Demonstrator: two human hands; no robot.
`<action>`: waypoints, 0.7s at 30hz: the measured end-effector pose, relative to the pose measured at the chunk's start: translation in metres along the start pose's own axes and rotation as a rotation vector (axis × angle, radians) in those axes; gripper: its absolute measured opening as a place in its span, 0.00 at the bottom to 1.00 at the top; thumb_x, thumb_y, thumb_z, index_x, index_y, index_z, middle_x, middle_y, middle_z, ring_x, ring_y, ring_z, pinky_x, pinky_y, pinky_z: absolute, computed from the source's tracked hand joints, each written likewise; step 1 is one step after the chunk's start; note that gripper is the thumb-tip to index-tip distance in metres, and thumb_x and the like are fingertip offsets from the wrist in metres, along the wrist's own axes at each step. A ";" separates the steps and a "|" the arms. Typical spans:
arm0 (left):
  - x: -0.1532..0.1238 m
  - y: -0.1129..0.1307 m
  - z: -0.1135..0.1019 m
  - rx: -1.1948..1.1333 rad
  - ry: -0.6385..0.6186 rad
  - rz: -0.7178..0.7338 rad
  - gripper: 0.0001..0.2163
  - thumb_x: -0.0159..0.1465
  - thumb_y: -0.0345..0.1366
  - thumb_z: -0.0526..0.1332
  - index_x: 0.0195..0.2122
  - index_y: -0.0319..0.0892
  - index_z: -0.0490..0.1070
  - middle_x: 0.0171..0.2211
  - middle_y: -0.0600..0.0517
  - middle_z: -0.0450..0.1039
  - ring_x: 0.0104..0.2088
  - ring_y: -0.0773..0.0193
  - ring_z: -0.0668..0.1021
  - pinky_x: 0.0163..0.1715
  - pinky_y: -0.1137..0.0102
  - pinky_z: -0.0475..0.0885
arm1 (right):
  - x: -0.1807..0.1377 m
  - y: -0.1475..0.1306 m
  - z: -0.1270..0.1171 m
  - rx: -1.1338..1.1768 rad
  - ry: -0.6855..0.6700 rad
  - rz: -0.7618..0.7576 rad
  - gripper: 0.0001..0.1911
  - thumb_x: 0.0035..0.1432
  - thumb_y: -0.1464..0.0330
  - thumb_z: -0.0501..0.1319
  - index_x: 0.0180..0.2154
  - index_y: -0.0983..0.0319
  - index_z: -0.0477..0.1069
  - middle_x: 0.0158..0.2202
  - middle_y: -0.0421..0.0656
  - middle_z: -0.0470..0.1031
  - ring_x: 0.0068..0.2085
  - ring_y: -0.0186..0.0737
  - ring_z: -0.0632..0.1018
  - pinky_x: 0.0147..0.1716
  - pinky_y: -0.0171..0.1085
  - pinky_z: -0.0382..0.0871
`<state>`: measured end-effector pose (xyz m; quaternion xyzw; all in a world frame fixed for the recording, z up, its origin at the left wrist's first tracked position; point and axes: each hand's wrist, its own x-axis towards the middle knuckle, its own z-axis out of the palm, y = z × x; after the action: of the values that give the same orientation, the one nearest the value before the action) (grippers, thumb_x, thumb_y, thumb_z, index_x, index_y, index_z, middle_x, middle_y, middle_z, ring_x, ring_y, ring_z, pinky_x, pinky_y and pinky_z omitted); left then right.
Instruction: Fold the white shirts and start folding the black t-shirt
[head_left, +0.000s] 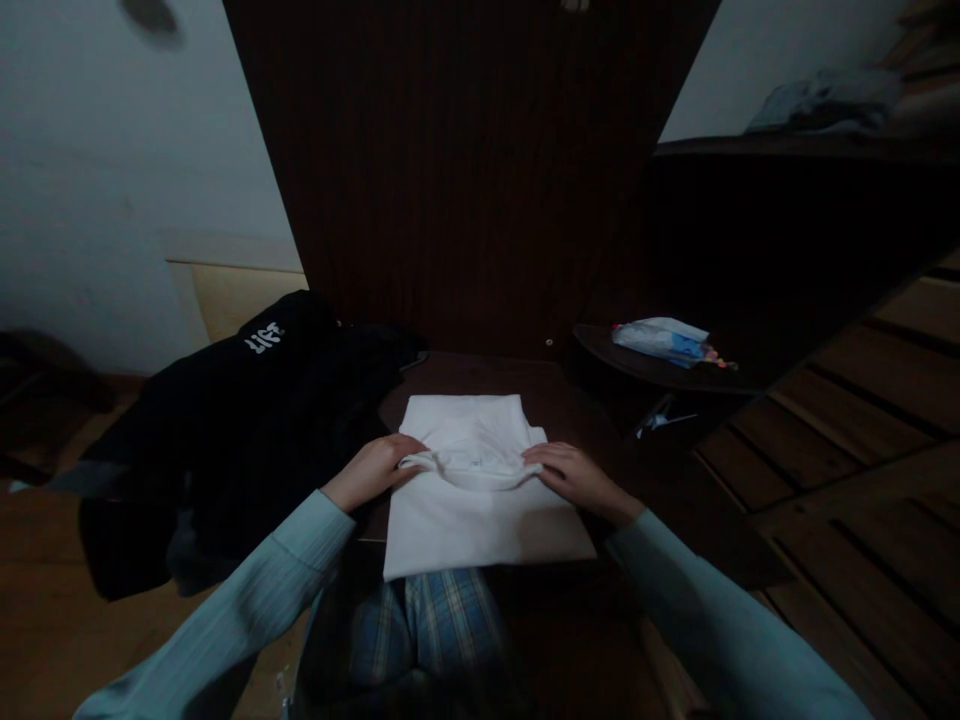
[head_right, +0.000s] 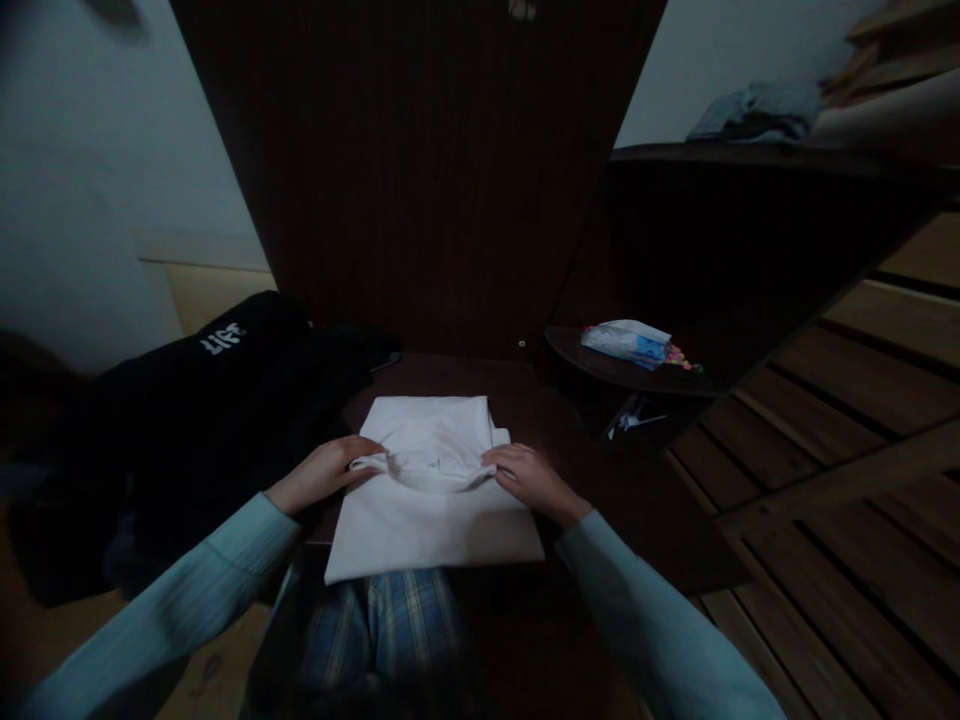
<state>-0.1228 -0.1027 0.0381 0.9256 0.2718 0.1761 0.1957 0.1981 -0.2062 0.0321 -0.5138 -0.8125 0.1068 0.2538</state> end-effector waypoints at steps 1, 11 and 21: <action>0.007 -0.002 -0.003 -0.023 0.009 -0.038 0.12 0.60 0.41 0.55 0.39 0.43 0.73 0.37 0.48 0.74 0.38 0.61 0.74 0.39 0.71 0.66 | 0.007 0.000 -0.004 0.049 0.039 0.045 0.11 0.53 0.69 0.53 0.36 0.58 0.73 0.38 0.43 0.75 0.41 0.40 0.74 0.43 0.40 0.66; 0.046 0.020 -0.059 -0.060 0.562 -0.154 0.16 0.57 0.46 0.57 0.21 0.40 0.70 0.22 0.52 0.67 0.26 0.66 0.69 0.27 0.74 0.63 | 0.051 -0.008 -0.055 0.275 0.540 0.216 0.12 0.52 0.59 0.56 0.29 0.60 0.73 0.28 0.40 0.68 0.33 0.37 0.70 0.33 0.35 0.63; -0.041 0.057 0.012 0.008 0.058 0.037 0.09 0.59 0.37 0.56 0.39 0.43 0.71 0.38 0.49 0.73 0.40 0.62 0.73 0.41 0.68 0.68 | -0.049 -0.027 0.006 -0.091 0.173 -0.007 0.16 0.48 0.75 0.54 0.40 0.59 0.69 0.40 0.45 0.74 0.43 0.42 0.72 0.42 0.43 0.66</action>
<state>-0.1256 -0.1738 0.0453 0.9258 0.2608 0.2054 0.1805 0.1908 -0.2617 0.0240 -0.5294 -0.7932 0.0244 0.2999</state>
